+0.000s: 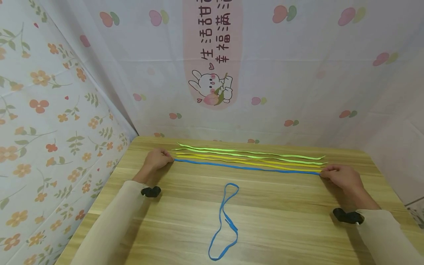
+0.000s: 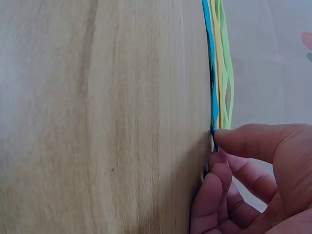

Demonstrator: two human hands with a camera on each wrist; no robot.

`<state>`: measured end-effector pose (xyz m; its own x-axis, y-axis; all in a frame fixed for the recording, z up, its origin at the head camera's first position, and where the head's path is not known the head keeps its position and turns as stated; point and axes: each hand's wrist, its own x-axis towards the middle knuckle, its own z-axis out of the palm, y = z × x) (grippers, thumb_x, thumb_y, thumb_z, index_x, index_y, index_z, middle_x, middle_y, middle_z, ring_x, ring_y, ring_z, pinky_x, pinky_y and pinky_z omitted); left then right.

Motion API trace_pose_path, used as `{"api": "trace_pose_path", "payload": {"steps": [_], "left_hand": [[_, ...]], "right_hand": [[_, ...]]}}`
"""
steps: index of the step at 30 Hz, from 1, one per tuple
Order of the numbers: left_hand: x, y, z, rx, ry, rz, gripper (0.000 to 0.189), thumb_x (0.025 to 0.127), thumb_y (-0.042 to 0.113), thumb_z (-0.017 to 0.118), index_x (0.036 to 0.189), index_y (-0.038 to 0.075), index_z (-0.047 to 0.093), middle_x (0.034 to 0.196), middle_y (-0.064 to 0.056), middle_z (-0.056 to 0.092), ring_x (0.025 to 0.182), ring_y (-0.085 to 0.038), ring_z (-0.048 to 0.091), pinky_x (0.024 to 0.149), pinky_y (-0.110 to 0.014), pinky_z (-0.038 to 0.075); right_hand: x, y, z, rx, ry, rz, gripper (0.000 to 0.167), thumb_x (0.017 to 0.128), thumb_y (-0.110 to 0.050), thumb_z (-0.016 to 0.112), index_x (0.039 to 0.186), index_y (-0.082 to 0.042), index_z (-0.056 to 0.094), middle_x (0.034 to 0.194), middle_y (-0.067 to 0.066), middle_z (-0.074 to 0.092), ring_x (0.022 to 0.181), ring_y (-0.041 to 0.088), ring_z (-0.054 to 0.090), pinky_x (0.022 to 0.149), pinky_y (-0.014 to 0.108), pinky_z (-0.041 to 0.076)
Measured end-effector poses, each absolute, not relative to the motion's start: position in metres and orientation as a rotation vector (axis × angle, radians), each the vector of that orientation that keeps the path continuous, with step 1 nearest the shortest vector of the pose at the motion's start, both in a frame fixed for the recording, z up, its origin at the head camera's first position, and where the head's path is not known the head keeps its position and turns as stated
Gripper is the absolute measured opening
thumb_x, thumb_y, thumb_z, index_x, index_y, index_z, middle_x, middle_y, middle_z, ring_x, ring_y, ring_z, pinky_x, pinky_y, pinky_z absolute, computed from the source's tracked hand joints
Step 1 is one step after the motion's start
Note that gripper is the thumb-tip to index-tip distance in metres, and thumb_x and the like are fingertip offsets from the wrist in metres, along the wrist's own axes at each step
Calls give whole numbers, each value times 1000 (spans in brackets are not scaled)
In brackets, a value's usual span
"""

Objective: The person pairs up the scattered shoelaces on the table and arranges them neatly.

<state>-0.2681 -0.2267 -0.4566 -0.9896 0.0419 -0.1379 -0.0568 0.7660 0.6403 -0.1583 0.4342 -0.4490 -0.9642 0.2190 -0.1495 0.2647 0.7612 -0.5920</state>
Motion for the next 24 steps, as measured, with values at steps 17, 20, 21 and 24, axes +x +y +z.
{"api": "trace_pose_path", "payload": {"steps": [17, 20, 21, 24], "left_hand": [[-258, -244, -471, 82, 2789, 1127, 36, 96, 34, 79, 107, 2, 70, 108, -19, 72, 102, -39, 67, 89, -51, 56], [-253, -245, -478, 154, 2792, 1165, 35, 95, 37, 80, 102, 5, 69, 94, -14, 71, 86, -31, 65, 74, -44, 54], [-249, -243, -476, 181, 2789, 1176, 34, 95, 37, 80, 102, 5, 69, 92, -12, 70, 82, -28, 64, 70, -42, 53], [-225, -225, -453, 218, 2751, 1209, 31, 96, 31, 80, 104, 3, 70, 90, -10, 71, 79, -25, 64, 69, -39, 52]], "right_hand": [[-140, 434, -442, 283, 2977, -846, 37, 104, -34, 71, 110, 3, 69, 90, 7, 69, 83, 21, 57, 67, 35, 46], [-133, 426, -435, 222, 3003, -866, 36, 105, -32, 71, 112, 4, 69, 97, 12, 73, 83, 21, 59, 67, 35, 48], [-130, 422, -433, 196, 3016, -877, 34, 105, -30, 72, 111, 4, 71, 98, 12, 73, 82, 20, 60, 66, 35, 48], [-123, 407, -426, 112, 3058, -891, 27, 102, -26, 77, 105, 1, 74, 93, 8, 74, 79, 16, 61, 64, 33, 49]]}}
